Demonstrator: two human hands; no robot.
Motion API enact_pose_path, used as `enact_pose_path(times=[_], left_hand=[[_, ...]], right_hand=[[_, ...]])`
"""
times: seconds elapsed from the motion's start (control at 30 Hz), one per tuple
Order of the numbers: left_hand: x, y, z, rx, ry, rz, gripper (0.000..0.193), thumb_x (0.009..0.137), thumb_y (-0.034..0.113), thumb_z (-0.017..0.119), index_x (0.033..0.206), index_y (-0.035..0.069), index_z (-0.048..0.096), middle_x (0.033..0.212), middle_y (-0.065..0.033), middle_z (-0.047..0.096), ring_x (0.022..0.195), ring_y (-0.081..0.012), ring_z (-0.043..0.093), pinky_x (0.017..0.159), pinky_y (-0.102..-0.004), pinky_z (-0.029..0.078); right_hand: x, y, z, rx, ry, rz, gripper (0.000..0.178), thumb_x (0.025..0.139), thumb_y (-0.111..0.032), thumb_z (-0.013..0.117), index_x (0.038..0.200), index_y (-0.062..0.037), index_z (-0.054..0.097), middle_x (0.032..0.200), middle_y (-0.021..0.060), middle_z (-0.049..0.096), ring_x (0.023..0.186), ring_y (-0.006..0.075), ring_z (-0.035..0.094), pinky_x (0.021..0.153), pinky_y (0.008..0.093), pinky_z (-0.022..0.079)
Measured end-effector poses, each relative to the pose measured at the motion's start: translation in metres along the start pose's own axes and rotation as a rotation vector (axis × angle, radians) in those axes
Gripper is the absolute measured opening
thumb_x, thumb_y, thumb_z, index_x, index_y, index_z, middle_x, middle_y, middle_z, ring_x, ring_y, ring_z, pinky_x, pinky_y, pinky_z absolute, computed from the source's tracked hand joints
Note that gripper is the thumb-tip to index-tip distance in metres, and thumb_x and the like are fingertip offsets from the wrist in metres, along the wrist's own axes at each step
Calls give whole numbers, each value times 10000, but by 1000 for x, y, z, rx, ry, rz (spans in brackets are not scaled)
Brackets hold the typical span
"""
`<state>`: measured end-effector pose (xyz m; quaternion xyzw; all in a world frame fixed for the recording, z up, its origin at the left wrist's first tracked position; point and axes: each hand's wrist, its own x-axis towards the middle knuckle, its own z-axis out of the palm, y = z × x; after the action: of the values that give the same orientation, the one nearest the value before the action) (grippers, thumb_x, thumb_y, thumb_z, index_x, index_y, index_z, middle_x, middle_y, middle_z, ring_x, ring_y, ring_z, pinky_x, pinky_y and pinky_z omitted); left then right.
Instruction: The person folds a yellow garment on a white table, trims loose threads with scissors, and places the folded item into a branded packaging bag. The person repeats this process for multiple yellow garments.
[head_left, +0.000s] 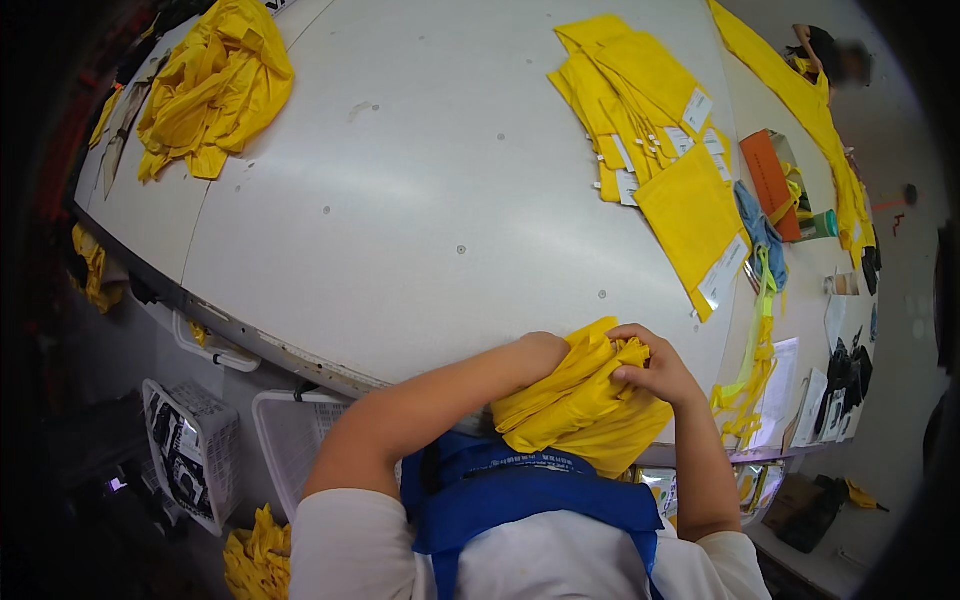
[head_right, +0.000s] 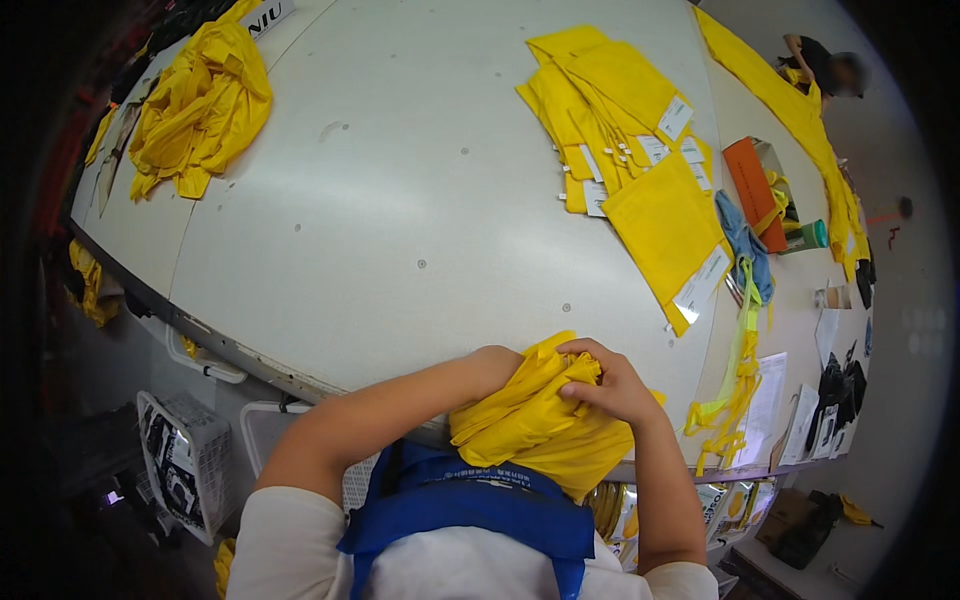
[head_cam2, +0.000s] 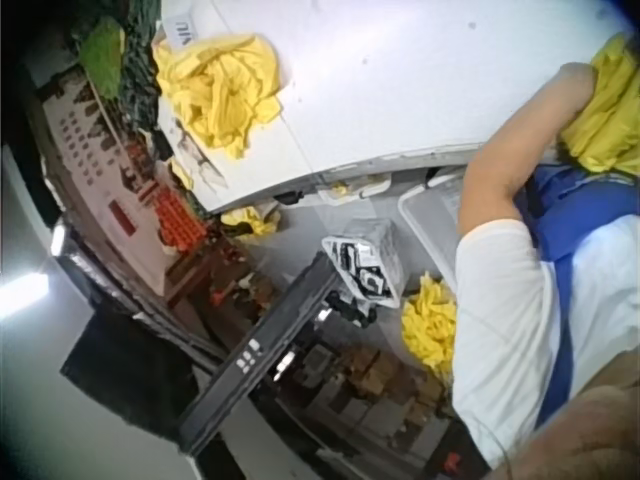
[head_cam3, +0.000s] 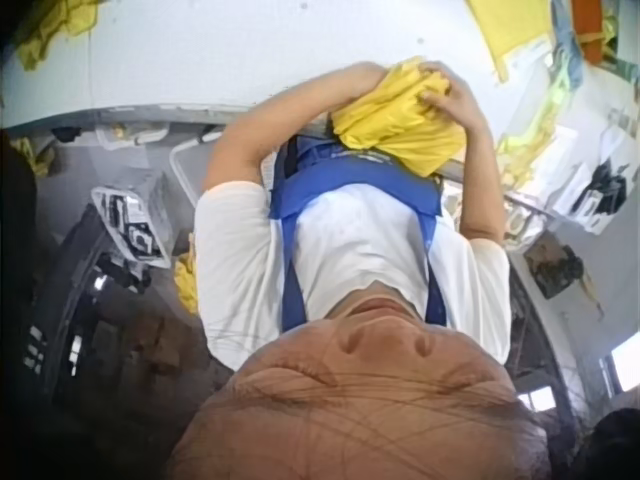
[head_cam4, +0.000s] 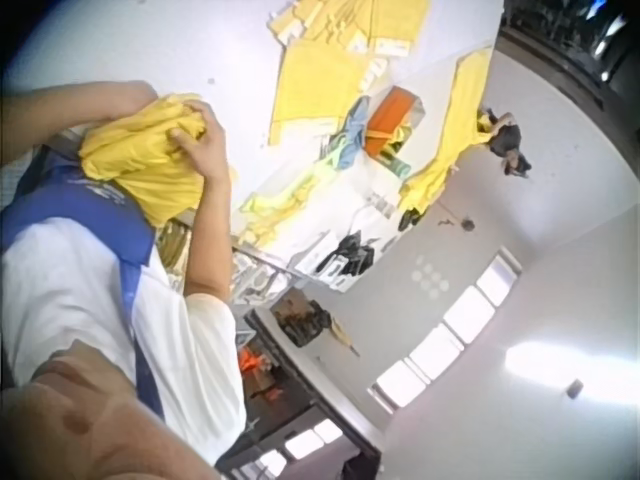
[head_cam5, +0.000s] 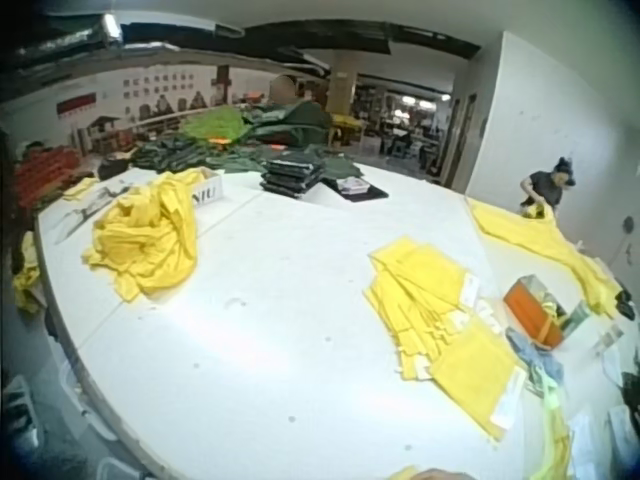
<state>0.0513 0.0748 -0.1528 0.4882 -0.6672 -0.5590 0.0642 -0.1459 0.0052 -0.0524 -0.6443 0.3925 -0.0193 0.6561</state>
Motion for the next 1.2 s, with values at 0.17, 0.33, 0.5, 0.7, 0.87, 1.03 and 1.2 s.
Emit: enact_pose_path(times=[0.17,0.33,0.5,0.7,0.87,1.03,1.2], left_hand=[[-7,-17,37,-540,366,38,301,804,160,623,1086,58,602,911,-190,658,820,-262,642,720,-337,481],[-14,4,23,-611,636,-217,175,806,113,599,968,74,547,717,-144,629,684,-302,626,600,-383,463],[-7,9,13,-416,772,-163,122,822,122,574,913,88,499,656,-116,599,648,-332,603,584,-415,465],[-13,24,10,-82,1063,101,118,791,129,616,881,99,545,666,-89,593,570,-293,578,514,-374,456],[-19,19,-6,126,1099,112,112,763,111,614,858,104,553,707,-79,578,605,-289,587,521,-384,475],[-17,17,-2,237,1074,180,71,761,84,583,809,97,532,671,-74,535,584,-268,571,509,-372,471],[-22,14,-3,279,1049,200,44,776,83,562,799,93,525,675,-65,527,588,-253,573,499,-363,465]], right_hand=[[7,-5,-4,-25,-5,4,392,855,-143,635,1226,-53,545,1184,81,569,1071,155,514,925,279,410],[19,3,3,-432,34,-84,298,853,-137,616,1150,-126,596,1045,61,596,915,196,570,833,300,422],[23,-14,23,-928,11,-43,283,781,-156,649,1063,-170,633,973,55,600,829,270,570,811,353,380],[32,16,37,-970,399,-333,372,688,-99,697,1048,-168,634,1057,91,559,853,283,566,755,364,461],[29,26,44,-594,533,-313,253,700,-59,712,906,-26,568,861,128,596,835,294,580,756,373,483],[54,28,41,-801,556,-363,316,718,-34,677,998,-44,530,976,131,568,845,319,563,771,393,468],[72,41,45,-656,559,-256,297,729,-39,661,991,-66,525,1036,124,543,894,316,566,752,388,473]])
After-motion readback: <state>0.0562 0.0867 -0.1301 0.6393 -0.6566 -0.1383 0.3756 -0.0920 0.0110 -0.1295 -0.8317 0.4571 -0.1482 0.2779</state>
